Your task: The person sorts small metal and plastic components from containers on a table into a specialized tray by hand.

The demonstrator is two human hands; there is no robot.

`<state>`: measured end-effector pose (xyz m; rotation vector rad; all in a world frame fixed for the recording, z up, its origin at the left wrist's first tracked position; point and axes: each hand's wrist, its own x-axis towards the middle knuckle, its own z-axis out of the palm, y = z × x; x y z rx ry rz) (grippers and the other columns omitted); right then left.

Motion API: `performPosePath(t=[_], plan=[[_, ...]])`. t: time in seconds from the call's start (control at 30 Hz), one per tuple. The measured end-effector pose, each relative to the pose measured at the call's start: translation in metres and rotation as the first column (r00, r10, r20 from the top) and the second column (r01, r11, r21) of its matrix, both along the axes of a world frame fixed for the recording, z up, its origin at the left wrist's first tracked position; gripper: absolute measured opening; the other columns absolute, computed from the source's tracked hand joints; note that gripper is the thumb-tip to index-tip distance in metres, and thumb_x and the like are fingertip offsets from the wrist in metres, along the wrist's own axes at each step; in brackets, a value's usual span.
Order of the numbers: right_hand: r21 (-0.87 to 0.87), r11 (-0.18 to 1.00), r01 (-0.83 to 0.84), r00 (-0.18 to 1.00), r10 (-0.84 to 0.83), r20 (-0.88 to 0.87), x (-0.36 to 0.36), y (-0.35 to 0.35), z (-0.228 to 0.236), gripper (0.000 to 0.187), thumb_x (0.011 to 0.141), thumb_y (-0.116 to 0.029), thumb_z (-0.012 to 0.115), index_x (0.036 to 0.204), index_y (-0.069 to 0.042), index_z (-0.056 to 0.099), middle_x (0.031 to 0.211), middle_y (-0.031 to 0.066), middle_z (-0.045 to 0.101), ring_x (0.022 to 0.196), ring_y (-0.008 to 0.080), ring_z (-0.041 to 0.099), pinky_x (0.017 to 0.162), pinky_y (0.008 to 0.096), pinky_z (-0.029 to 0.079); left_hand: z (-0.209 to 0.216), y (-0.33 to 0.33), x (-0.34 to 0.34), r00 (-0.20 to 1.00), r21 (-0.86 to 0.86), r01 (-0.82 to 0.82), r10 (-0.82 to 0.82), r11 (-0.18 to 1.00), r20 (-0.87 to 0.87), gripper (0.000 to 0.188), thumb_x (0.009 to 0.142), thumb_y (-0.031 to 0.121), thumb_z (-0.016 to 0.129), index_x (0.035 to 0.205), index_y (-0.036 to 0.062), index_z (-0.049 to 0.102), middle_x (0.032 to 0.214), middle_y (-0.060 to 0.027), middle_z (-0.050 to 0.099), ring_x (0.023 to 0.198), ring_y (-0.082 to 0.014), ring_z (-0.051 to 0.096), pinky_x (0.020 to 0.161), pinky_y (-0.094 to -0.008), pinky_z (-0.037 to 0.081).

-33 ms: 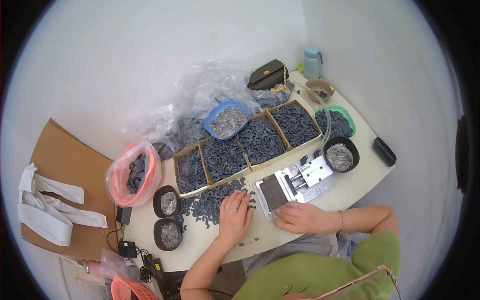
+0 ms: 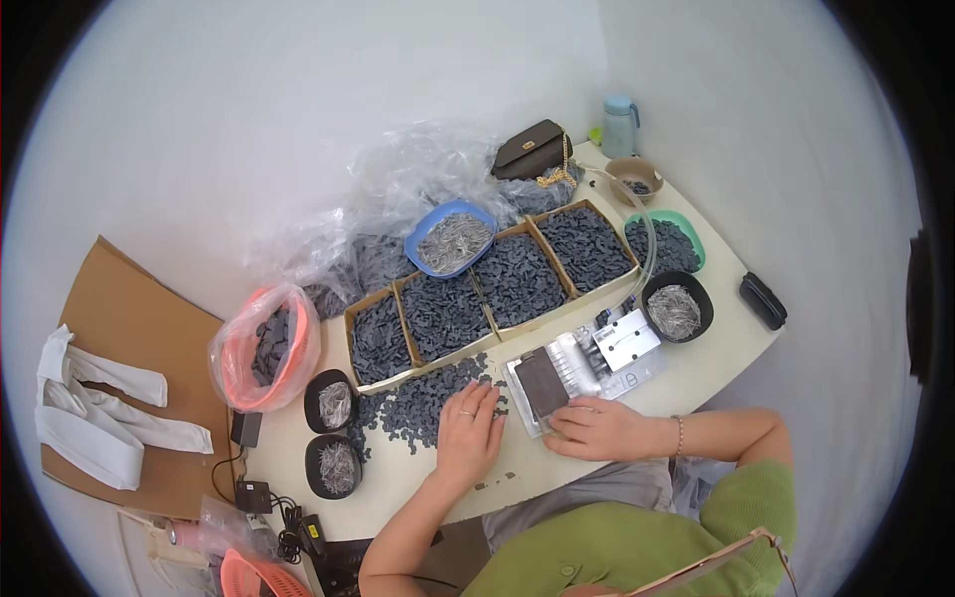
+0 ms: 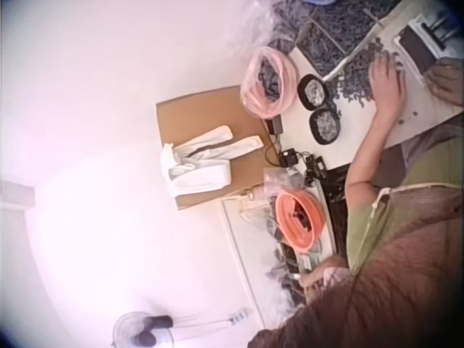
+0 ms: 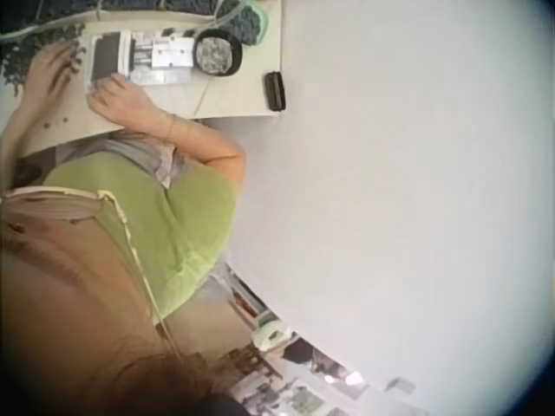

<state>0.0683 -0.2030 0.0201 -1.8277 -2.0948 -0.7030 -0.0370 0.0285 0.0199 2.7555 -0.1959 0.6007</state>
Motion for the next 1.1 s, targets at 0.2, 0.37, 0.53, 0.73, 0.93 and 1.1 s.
performPosePath(t=[0.2,0.37,0.53,0.73,0.93,1.1], plan=[[0.255,0.961,0.107,0.988,-0.074,-0.135,0.054,0.034,0.034,0.019,0.075,-0.017,0.065,0.094,-0.012,0.063,0.087,0.0017,0.064,0.083,0.0206,0.06,0.066,0.0355,0.047,-0.013,-0.016,-0.001,0.983,-0.037,0.184,-0.183,0.982,0.016,0.031,0.08,0.014,0.065,0.107,-0.0034,0.064,0.116,-0.0191,0.061,0.111,-0.036,0.058,0.093,-0.0406,0.048],[0.034,0.941,0.337,0.679,-0.218,-0.701,0.117,0.094,0.036,0.045,0.087,-0.012,0.059,0.129,-0.004,0.045,0.105,0.0191,0.06,0.097,0.0365,0.058,0.085,0.0435,0.047,-0.01,-0.053,0.01,0.992,0.22,0.125,-0.125,0.968,-0.011,0.031,0.076,0.009,0.063,0.102,-0.0088,0.064,0.11,-0.0247,0.063,0.104,-0.0357,0.062,0.087,-0.0404,0.052],[-0.02,0.957,0.289,0.715,-0.23,-0.66,0.14,0.092,0.022,0.039,0.086,-0.013,0.059,0.123,-0.007,0.052,0.105,0.0188,0.063,0.103,0.0362,0.058,0.087,0.0454,0.048,-0.005,-0.065,0.025,0.994,0.443,0.088,-0.048,0.892,-0.1,0.021,0.069,0.006,0.062,0.086,-0.0059,0.065,0.093,-0.025,0.066,0.085,-0.0307,0.067,0.068,-0.0369,0.056],[-0.241,0.799,0.552,0.648,-0.592,-0.48,0.213,0.03,0.027,0.017,0.085,-0.012,0.058,0.097,-0.009,0.069,0.093,0.0131,0.067,0.093,0.0316,0.062,0.08,0.0425,0.05,0.011,-0.056,0.04,0.938,0.197,0.163,-0.09,0.967,-0.333,0.009,0.069,0.004,0.062,0.077,-0.0012,0.063,0.078,-0.0178,0.066,0.069,-0.0264,0.067,0.055,-0.0375,0.053],[-0.161,0.85,0.502,0.759,-0.522,-0.388,0.196,0.042,0.013,0.013,0.077,-0.011,0.065,0.089,-0.007,0.069,0.09,0.0103,0.062,0.093,0.0294,0.059,0.082,0.0409,0.049,0.065,0.025,0.061,0.984,-0.472,-0.154,0.176,0.868,0.002,0.006,0.086,0.006,0.058,0.087,-0.0004,0.058,0.073,-0.0142,0.06,0.073,-0.0194,0.063,0.067,-0.0312,0.048],[-0.123,0.836,0.534,0.796,-0.547,-0.26,0.2,0.052,0.006,0.01,0.074,-0.006,0.061,0.083,-0.005,0.064,0.085,0.0104,0.059,0.089,0.0286,0.059,0.079,0.0394,0.05,0.089,0.171,0.047,0.786,-0.57,-0.346,0.562,0.745,0.257,0.013,0.09,0.007,0.056,0.099,-0.0013,0.06,0.086,-0.0129,0.062,0.071,-0.017,0.056,0.066,-0.0306,0.047]])
